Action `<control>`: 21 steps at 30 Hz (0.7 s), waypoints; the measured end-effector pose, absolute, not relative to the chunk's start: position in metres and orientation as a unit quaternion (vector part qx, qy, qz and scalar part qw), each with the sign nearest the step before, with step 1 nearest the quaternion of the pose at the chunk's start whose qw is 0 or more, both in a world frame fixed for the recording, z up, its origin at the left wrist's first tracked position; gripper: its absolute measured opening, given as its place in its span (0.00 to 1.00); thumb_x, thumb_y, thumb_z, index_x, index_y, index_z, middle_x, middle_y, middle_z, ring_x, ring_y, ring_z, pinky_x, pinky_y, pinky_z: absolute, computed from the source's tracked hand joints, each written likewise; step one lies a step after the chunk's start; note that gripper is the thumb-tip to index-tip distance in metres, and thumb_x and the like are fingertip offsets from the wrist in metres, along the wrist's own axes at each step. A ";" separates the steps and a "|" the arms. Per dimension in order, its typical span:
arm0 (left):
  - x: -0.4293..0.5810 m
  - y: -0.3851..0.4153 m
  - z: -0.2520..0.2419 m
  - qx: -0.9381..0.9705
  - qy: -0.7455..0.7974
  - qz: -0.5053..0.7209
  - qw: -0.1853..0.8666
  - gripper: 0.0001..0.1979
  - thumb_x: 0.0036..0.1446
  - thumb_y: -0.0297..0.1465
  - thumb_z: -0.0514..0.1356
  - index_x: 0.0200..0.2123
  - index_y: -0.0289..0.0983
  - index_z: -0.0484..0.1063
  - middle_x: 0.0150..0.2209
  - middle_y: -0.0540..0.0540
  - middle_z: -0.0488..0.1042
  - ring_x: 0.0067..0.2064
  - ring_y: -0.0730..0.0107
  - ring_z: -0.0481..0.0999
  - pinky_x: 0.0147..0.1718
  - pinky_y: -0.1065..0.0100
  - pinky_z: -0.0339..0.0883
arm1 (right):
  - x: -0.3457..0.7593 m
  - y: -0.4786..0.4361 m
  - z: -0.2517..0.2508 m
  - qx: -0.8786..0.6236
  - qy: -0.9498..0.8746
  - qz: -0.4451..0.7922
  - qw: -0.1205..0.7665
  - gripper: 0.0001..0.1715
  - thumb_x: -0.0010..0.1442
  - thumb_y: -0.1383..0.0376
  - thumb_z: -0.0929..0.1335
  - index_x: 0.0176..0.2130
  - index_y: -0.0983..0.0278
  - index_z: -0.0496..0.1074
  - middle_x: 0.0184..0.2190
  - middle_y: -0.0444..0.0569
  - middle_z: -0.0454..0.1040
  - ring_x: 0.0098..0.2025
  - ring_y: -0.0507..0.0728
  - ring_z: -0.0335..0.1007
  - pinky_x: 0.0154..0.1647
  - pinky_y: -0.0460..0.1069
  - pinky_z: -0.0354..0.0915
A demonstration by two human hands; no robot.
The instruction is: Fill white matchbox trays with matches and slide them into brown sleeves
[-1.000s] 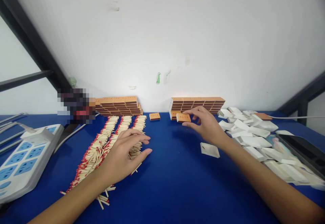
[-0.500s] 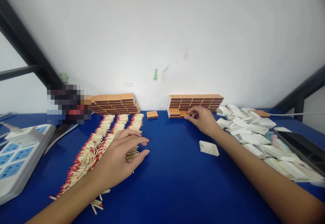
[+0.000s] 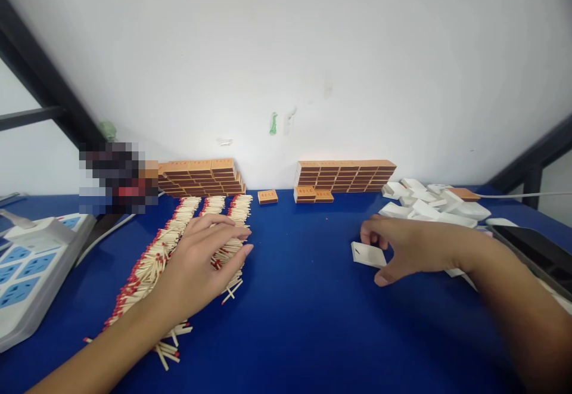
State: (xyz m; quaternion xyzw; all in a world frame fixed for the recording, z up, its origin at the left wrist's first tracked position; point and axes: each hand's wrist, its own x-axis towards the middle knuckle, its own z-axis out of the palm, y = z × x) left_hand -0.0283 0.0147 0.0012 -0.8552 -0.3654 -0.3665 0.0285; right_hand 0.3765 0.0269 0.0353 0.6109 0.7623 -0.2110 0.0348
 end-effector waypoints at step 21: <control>-0.036 0.020 0.014 -0.870 -0.341 -0.345 -0.086 0.15 0.60 0.36 0.71 0.49 0.41 0.81 0.41 0.47 0.81 0.45 0.62 0.77 0.45 0.60 0.71 | 0.222 0.013 0.008 0.325 0.856 -0.193 -0.353 0.21 0.64 0.67 0.76 0.56 0.60 0.74 0.46 0.48 0.73 0.40 0.53 0.71 0.42 0.50 0.71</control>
